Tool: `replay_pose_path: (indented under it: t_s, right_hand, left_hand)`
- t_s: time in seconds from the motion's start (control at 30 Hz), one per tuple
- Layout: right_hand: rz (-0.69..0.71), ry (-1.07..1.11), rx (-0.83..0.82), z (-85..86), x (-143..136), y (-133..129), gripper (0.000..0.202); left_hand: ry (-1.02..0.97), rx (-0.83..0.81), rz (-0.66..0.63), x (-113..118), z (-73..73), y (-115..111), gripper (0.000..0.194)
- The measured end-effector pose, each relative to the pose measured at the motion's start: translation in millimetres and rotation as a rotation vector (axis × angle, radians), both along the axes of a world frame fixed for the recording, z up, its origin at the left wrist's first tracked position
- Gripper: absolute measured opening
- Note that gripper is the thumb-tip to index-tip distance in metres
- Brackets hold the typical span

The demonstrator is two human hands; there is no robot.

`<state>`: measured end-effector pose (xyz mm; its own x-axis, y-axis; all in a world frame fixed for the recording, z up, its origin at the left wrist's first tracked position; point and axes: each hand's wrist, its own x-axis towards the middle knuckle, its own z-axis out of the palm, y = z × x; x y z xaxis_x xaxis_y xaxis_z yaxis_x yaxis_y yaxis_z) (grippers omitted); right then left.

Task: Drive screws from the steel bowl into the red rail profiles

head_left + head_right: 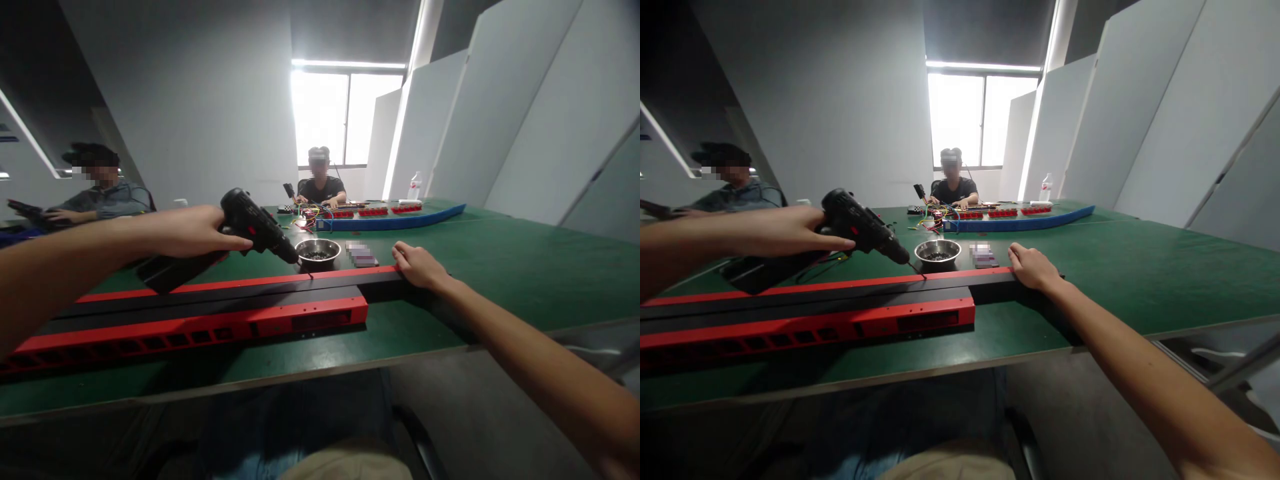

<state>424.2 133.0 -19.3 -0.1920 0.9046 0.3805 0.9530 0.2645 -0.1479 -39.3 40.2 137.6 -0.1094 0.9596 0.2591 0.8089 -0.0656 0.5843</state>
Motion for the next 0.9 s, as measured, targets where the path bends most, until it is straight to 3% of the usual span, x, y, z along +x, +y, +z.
replay_pose_path:
  t_s: [0.03, 0.1, 0.2, 0.3, 0.4, 0.53, 0.67, 0.77, 0.9]
  right_hand:
    - [-0.01, 0.001, 0.001, 0.5, -0.9, -0.8, 0.033]
    - [-0.025, 0.008, -0.003, 1.6, -3.8, -2.8, 0.034]
    - [-0.029, 0.022, -0.013, 2.3, -16.3, -6.6, 0.035]
    - [-0.031, 0.029, -0.025, 2.6, -42.0, -10.4, 0.036]
    - [-0.017, 0.077, -0.036, 3.1, -75.7, -13.0, 0.039]
    - [0.098, 0.163, -0.043, 2.3, -114.6, -11.8, 0.035]
    - [0.215, 0.187, -0.063, 1.7, -130.1, -4.1, 0.029]
    - [0.229, 0.191, -0.107, 7.1, -131.5, 4.4, 0.03]
    - [0.171, 0.151, -0.072, 19.3, -139.4, 25.4, 0.03]
  left_hand:
    - [0.132, -0.09, -0.028, -4.5, -7.4, -4.9, 0.044]
    - [0.191, -0.138, -0.054, -11.3, -21.3, -13.5, 0.053]
    - [-0.043, -0.17, 0.008, -15.5, -39.7, -21.9, 0.046]
    - [-0.417, -0.168, 0.069, -11.5, -56.1, -23.7, 0.035]
    - [-0.72, -0.149, 0.035, 0.4, -70.8, -19.3, 0.033]
    - [-0.841, -0.167, -0.054, 21.0, -91.2, -7.4, 0.031]
    - [-0.961, -0.216, -0.138, 37.8, -115.2, 2.1, 0.029]
    - [-1.099, -0.253, -0.135, 46.4, -129.7, 2.0, 0.028]
    - [-1.163, -0.201, -0.116, 52.3, -136.2, -5.5, 0.021]
